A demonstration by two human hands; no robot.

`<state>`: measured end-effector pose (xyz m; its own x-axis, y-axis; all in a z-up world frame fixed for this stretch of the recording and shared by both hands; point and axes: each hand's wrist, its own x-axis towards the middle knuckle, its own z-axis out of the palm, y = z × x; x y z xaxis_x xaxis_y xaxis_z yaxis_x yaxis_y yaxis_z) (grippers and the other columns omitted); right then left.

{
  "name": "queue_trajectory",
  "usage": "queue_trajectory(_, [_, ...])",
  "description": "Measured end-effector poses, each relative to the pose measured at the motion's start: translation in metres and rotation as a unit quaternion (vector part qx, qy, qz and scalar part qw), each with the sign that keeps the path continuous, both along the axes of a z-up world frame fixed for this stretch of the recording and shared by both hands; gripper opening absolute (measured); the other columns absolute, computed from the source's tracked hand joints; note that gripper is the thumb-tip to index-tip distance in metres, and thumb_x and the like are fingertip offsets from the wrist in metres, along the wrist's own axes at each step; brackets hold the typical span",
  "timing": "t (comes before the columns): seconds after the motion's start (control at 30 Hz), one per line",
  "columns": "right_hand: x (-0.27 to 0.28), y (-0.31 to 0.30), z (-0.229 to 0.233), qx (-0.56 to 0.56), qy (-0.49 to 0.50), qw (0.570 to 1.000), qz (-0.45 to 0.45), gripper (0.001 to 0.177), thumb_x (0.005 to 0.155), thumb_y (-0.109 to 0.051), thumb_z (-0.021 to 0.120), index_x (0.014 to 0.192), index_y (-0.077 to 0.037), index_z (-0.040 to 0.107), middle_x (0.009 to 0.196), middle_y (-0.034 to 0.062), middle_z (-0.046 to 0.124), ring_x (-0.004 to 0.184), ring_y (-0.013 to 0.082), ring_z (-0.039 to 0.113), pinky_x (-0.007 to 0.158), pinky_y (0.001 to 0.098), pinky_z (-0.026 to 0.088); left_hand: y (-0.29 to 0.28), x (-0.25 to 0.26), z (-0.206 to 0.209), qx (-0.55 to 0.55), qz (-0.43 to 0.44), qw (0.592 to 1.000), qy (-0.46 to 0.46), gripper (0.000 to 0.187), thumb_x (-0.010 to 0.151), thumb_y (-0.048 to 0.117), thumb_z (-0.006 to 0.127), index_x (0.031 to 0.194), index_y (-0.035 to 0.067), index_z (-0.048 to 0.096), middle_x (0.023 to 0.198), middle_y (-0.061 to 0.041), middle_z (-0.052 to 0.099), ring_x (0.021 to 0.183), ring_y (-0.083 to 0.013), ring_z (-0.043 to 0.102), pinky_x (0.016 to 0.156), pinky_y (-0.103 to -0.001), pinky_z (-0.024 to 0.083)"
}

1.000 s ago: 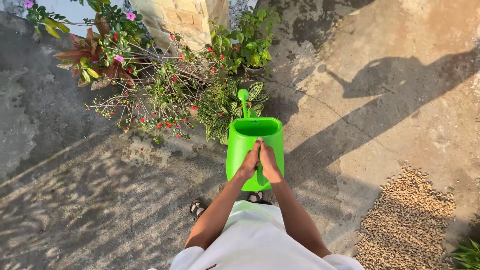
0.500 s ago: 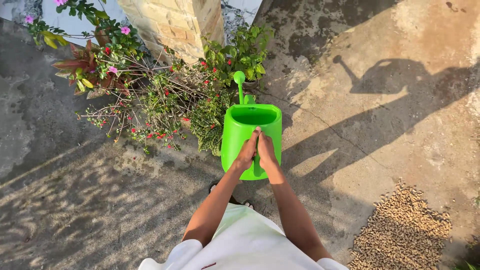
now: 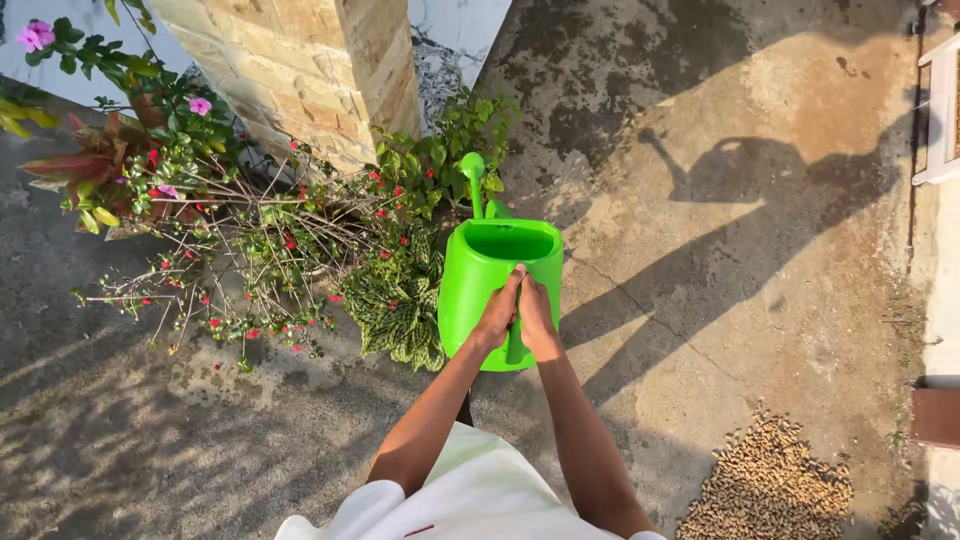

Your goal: Water the plants in the garden using a watering can.

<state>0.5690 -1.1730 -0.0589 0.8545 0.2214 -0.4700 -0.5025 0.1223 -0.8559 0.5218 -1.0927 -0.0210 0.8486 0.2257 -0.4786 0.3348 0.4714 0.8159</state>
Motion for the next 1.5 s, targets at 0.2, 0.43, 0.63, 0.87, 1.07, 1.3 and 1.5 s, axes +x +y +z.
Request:
queue_trajectory(0.2, [0.073, 0.035, 0.002, -0.035, 0.008, 0.999, -0.008, 0.046, 0.106, -0.037, 0.046, 0.125, 0.001, 0.062, 0.115, 0.0117, 0.066, 0.100, 0.0206, 0.060, 0.080, 0.0377, 0.049, 0.035, 0.080, 0.002, -0.020, -0.007, 0.999, 0.038, 0.063, 0.091, 0.066, 0.057, 0.121, 0.011, 0.059, 0.070, 0.005, 0.036, 0.056, -0.0086, 0.028, 0.051, -0.029, 0.026])
queue_trajectory(0.43, [0.146, 0.061, -0.025, -0.019, 0.038, 0.999, 0.016, 0.051, 0.110, -0.039, 0.045, 0.123, 0.007, 0.060, 0.109, 0.0169, 0.061, 0.095, 0.0255, 0.058, 0.075, 0.0425, 0.047, 0.064, 0.147, -0.015, -0.031, -0.021, 0.999, 0.034, 0.068, 0.096, 0.068, 0.056, 0.116, 0.004, 0.060, 0.070, 0.005, 0.032, 0.057, -0.0082, 0.029, 0.053, -0.030, 0.026])
queue_trajectory(0.63, [0.196, 0.070, -0.032, -0.045, 0.045, 0.997, 0.047, 0.054, 0.107, -0.041, 0.045, 0.131, 0.005, 0.061, 0.120, 0.0187, 0.064, 0.101, 0.0256, 0.059, 0.078, 0.0401, 0.049, 0.068, 0.193, -0.010, -0.018, 0.028, 0.996, 0.085, 0.057, 0.091, 0.066, 0.057, 0.104, 0.011, 0.056, 0.066, 0.002, 0.028, 0.056, -0.0122, 0.029, 0.054, -0.032, 0.028])
queue_trajectory(0.87, [0.302, 0.033, -0.036, -0.069, 0.088, 0.991, 0.076, 0.053, 0.103, -0.042, 0.047, 0.135, -0.001, 0.058, 0.122, 0.0131, 0.066, 0.100, 0.0220, 0.063, 0.079, 0.0382, 0.051, 0.021, 0.288, -0.006, -0.030, 0.091, 0.991, 0.094, 0.047, 0.088, 0.066, 0.058, 0.103, 0.021, 0.057, 0.066, 0.004, 0.033, 0.059, -0.0110, 0.030, 0.056, -0.031, 0.028])
queue_trajectory(1.07, [0.391, -0.039, -0.009, -0.078, 0.125, 0.981, 0.123, 0.053, 0.104, -0.045, 0.044, 0.134, -0.003, 0.055, 0.115, 0.0120, 0.064, 0.093, 0.0217, 0.061, 0.075, 0.0388, 0.051, -0.048, 0.378, -0.006, -0.032, 0.112, 0.990, 0.080, 0.055, 0.091, 0.066, 0.060, 0.107, 0.014, 0.054, 0.070, 0.002, 0.036, 0.060, -0.0114, 0.034, 0.057, -0.032, 0.031])
queue_trajectory(1.3, [0.472, -0.096, 0.002, -0.040, 0.057, 0.994, 0.090, 0.050, 0.103, -0.044, 0.046, 0.127, -0.002, 0.058, 0.111, 0.0087, 0.067, 0.093, 0.0177, 0.063, 0.074, 0.0354, 0.053, -0.100, 0.465, 0.012, -0.004, 0.080, 0.995, 0.065, 0.061, 0.089, 0.065, 0.060, 0.113, 0.008, 0.058, 0.071, 0.003, 0.038, 0.058, -0.0096, 0.036, 0.054, -0.031, 0.033])
queue_trajectory(1.5, [0.537, -0.117, -0.005, -0.004, -0.035, 0.999, 0.025, 0.041, 0.103, -0.036, 0.047, 0.124, -0.003, 0.061, 0.113, 0.0074, 0.067, 0.098, 0.0170, 0.062, 0.078, 0.0323, 0.052, -0.116, 0.536, 0.020, 0.000, 0.012, 0.999, 0.032, 0.059, 0.088, 0.066, 0.059, 0.112, 0.011, 0.061, 0.065, 0.006, 0.032, 0.053, -0.0078, 0.029, 0.049, -0.029, 0.027])
